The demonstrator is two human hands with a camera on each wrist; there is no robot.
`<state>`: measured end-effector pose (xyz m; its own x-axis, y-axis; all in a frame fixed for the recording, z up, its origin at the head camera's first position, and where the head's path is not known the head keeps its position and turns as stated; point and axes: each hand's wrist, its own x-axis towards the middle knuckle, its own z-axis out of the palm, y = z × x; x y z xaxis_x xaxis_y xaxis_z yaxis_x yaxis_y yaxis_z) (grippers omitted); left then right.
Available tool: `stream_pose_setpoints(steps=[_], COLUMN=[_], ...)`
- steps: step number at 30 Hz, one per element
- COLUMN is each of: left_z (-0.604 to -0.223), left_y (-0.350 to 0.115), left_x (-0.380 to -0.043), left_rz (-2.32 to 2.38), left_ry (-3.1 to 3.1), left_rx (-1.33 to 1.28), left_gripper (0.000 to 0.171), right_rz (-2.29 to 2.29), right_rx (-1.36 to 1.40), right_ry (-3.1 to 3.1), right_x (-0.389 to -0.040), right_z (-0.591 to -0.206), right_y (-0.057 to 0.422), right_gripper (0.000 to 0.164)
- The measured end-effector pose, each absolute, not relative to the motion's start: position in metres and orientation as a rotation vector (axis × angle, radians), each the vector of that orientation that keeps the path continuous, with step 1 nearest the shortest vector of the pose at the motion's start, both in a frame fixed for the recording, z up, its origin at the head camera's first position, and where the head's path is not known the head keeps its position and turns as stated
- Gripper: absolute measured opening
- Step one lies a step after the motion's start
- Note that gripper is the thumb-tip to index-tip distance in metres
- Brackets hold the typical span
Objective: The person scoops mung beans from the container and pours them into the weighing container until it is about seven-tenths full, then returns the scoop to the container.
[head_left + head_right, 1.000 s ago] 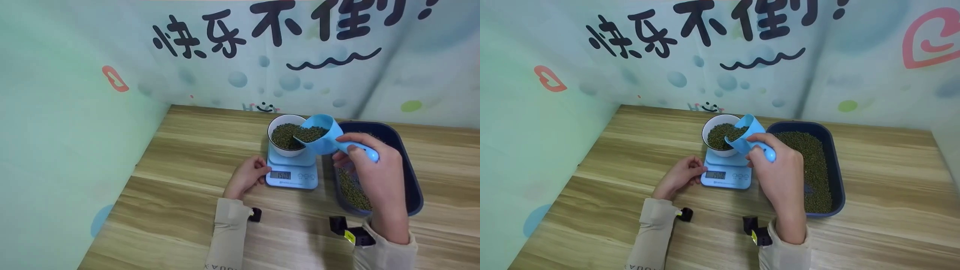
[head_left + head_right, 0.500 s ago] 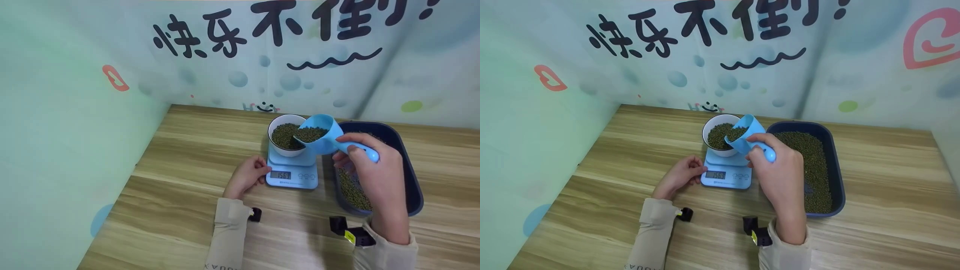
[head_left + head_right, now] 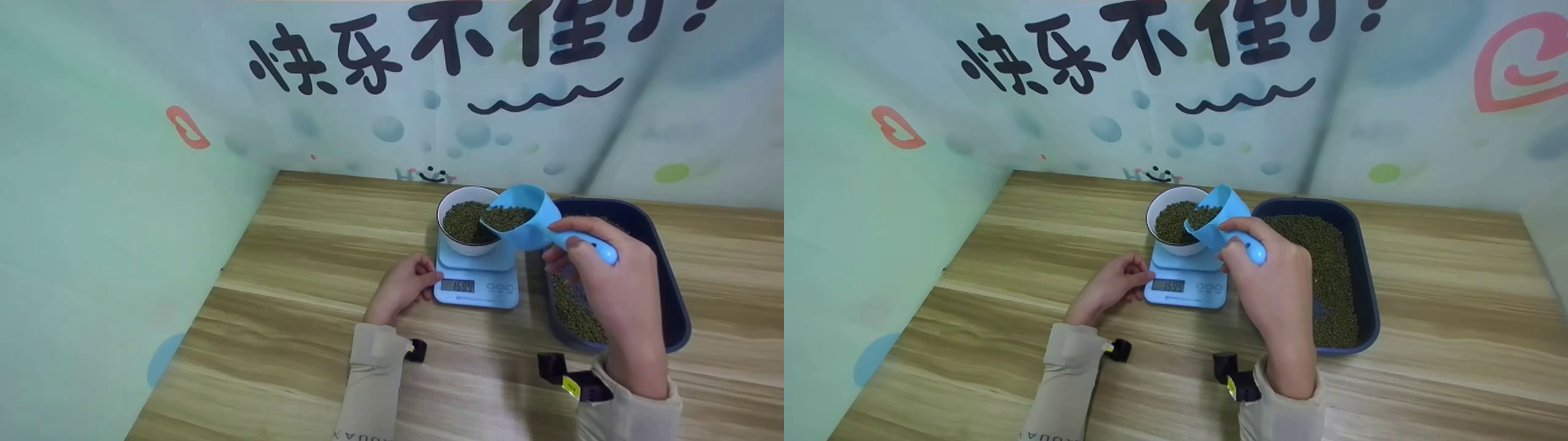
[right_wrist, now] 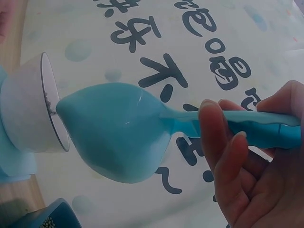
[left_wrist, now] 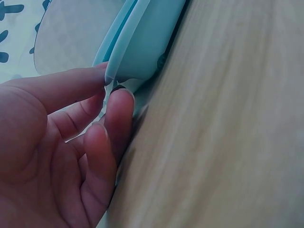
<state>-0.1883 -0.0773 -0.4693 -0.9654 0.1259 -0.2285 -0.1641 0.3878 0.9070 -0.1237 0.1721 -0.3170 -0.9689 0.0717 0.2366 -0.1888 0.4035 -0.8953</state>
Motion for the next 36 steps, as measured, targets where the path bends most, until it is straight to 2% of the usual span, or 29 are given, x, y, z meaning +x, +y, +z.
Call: stream_pose_setpoints(steps=[36], left_z=[-0.4664], left_y=[-0.0775], left_x=[-0.1875], left_rz=[1.557], left_ry=[2.402], left_rx=[-0.068], left_gripper=[0.012], right_rz=[1.517], right_rx=[0.088], right_ry=[-2.498], right_x=[-0.1246], right_z=[-0.318], right_y=[0.1666], right_gripper=[0.02])
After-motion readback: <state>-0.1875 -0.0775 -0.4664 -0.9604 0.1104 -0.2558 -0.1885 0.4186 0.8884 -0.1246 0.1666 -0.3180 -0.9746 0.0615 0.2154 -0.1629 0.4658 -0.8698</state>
